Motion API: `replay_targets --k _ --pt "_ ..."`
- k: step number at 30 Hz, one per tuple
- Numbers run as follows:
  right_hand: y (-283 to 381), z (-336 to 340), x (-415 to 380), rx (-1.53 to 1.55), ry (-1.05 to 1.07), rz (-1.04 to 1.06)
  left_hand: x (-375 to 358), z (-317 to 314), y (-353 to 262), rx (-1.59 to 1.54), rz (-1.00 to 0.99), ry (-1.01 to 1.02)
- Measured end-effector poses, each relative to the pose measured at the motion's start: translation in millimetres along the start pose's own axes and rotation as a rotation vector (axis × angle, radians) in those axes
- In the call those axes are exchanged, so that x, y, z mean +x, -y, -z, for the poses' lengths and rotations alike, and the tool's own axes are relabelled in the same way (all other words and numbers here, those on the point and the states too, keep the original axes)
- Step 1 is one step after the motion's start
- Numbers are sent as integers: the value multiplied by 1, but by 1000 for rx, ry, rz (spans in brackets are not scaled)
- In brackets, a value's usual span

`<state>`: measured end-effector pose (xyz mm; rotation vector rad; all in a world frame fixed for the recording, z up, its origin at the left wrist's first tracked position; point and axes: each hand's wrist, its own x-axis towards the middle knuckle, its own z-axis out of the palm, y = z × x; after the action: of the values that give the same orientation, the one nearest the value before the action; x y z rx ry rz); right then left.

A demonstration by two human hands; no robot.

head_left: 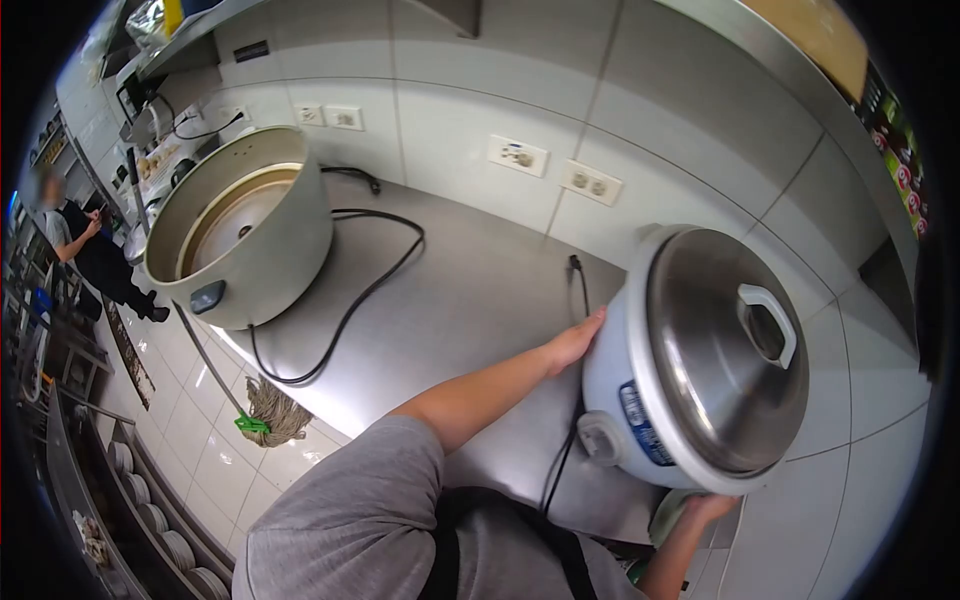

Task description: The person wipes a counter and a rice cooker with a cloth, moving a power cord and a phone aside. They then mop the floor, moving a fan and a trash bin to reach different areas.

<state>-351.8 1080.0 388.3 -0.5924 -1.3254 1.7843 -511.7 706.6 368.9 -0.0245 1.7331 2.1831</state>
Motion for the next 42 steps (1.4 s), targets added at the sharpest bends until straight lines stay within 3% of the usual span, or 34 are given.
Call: replay_targets --k 2,3,5,6,7,8,10,11,13,14,15,16,17,18,20,21,23,24,26,27,31,33,35,39,42 --pt "42 -3 -28 11 -209 -8 -57 21 -22 -87 -48 201" --pt "74 -24 -62 4 -206 -7 -84 42 -24 -94 -45 200" --pt "119 -54 -124 11 -200 187 -149 101 -28 108 -239 355" --pt "111 -42 -130 -216 -172 395 -193 124 -43 361 -307 159" --pt "103 -39 -144 -367 -58 472 -235 147 -58 609 -365 -39" --pt "95 -37 -159 -525 65 543 -263 179 -60 773 -608 -234" --pt "66 -68 -209 -712 317 735 -331 227 -101 1135 -819 -618" --pt "44 -87 -232 -639 607 569 -361 243 -123 1221 -878 -803" --pt "19 -137 -292 -975 1010 346 -401 273 -147 1289 -798 -1045" --pt "5 -159 -312 -1161 1179 -8 -402 281 -141 1292 -784 -1037" --pt "-51 -162 -318 -1268 1321 348 -395 288 -128 1187 -603 -888" --pt "-54 -189 -357 -1547 1295 490 -383 297 -113 1076 -429 -744" --pt "-64 -209 -367 -1494 1317 603 -361 308 -84 1009 -373 -667" --pt "-80 -230 -372 -1437 1340 717 -336 324 -47 1184 -458 -630" --pt "-152 -280 -353 -1260 1168 781 -284 336 20 1443 -618 -889" --pt "-170 -310 -344 -1243 1095 792 -274 333 25 1450 -607 -900" --pt "-214 -375 -312 -1159 937 733 -259 328 32 1385 -311 -825" --pt "-238 -408 -297 -1097 856 660 -254 326 33 1388 -289 -831" --pt "-252 -476 -292 -902 562 567 -250 325 26 1332 120 -668" --pt "-271 -508 -297 -804 575 544 -256 327 26 1335 149 -659" --pt "-326 -629 -356 -702 768 557 -307 331 -13 640 -18 -484" --pt "-322 -667 -408 -737 949 523 -343 326 -50 336 66 -403" --pt "-309 -697 -451 -736 1171 469 -375 327 -64 111 -36 -461" --pt "-313 -729 -489 -703 1443 488 -406 326 -80 67 -270 -483" --pt "-316 -726 -491 -701 1487 398 -406 319 -84 16 -441 -658"
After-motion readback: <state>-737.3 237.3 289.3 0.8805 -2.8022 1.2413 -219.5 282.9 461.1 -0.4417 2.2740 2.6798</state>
